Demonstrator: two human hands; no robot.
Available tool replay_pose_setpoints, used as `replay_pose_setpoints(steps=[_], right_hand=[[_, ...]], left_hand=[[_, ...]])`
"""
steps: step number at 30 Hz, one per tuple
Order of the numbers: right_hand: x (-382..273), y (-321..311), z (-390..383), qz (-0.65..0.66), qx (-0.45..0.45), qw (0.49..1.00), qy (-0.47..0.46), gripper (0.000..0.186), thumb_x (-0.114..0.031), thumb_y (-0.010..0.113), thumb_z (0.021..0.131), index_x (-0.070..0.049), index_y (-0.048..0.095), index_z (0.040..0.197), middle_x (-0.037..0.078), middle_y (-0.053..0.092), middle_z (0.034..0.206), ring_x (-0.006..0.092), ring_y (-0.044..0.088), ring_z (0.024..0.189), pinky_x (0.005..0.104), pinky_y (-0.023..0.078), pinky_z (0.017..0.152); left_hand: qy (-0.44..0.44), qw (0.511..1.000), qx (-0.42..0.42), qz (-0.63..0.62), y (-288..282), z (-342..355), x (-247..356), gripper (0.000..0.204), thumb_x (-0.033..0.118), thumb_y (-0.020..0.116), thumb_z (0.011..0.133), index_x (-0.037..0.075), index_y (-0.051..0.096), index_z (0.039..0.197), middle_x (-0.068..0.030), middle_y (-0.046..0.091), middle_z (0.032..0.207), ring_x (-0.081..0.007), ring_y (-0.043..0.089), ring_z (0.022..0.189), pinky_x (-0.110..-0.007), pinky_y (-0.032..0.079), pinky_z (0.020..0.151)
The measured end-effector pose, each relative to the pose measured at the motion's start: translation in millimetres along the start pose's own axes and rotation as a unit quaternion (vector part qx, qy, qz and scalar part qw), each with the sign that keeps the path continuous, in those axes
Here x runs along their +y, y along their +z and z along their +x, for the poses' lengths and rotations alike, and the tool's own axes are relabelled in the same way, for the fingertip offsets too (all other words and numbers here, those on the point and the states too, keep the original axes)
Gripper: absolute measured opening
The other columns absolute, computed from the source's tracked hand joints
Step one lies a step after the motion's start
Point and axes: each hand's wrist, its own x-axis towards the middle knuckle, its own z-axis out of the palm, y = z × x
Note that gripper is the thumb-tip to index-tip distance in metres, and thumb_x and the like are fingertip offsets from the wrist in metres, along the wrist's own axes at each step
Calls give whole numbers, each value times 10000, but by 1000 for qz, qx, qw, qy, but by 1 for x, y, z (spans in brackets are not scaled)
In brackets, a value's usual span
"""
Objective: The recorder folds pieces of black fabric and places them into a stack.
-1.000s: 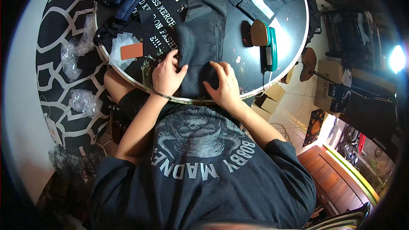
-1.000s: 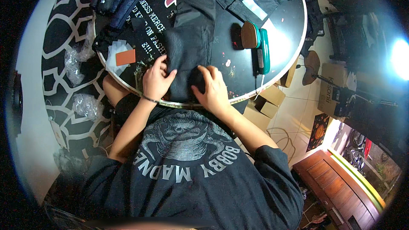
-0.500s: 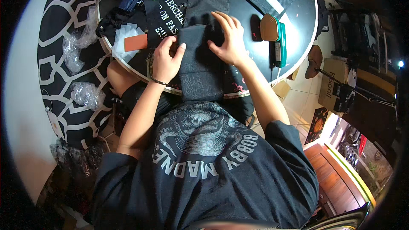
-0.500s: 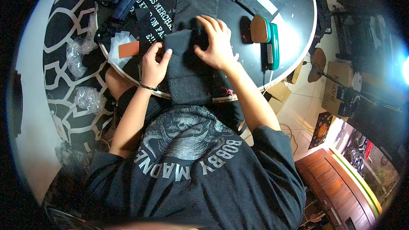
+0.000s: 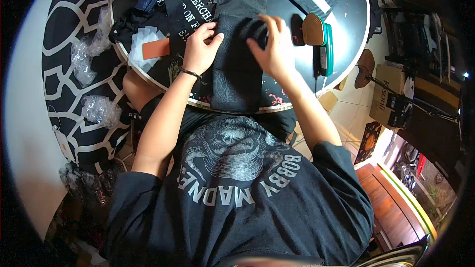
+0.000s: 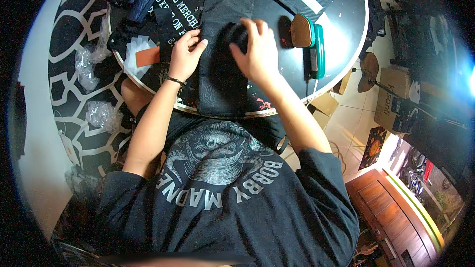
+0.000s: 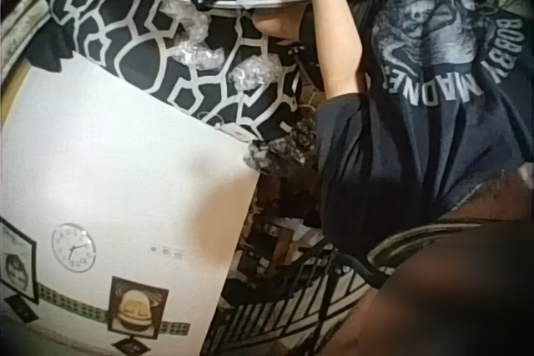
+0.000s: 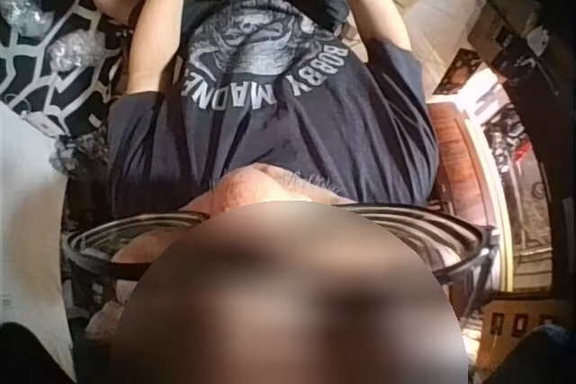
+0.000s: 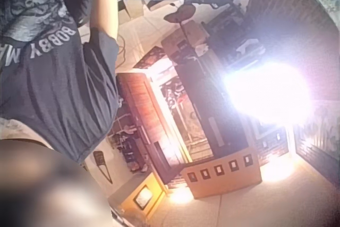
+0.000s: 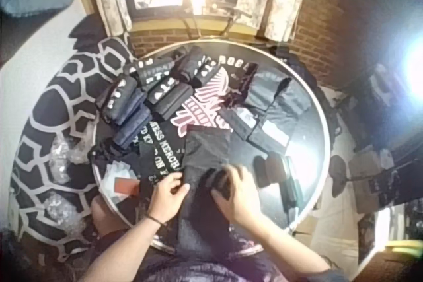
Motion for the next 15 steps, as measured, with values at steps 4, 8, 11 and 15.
replay_pose_setpoints(steps=[4,8,11,15], right_hand=[[-4,21,-31,31,-56,998,-14,793,-157,888,818,-50,543,1525,251,521,1551,462,500,1451,500,423,1230],[9,40,-2,-19,-38,995,-95,751,-187,855,873,-59,544,1545,267,480,1633,469,455,1508,519,372,1263],[7,36,8,-41,49,991,-116,663,-269,856,878,-88,619,1470,218,590,1522,425,533,1429,508,413,1216],[10,-2,-35,66,-119,968,-212,482,-300,876,857,-118,717,1273,117,688,1256,339,636,1192,481,483,1083]], left_hand=[[-12,999,30,-11,-3,9,-9,402,146,802,987,-40,698,1328,-164,831,1091,-176,795,918,-309,618,828],[4,995,99,18,-13,26,-8,458,131,806,982,-13,670,1395,-175,815,1115,-210,785,947,-326,621,876],[56,992,113,-10,-19,11,4,476,125,795,982,19,653,1424,-193,714,1363,-257,741,1146,-359,616,936],[283,936,56,200,-42,-61,19,386,208,827,895,90,760,1256,-160,669,1372,-361,650,1285,-479,534,1075]])
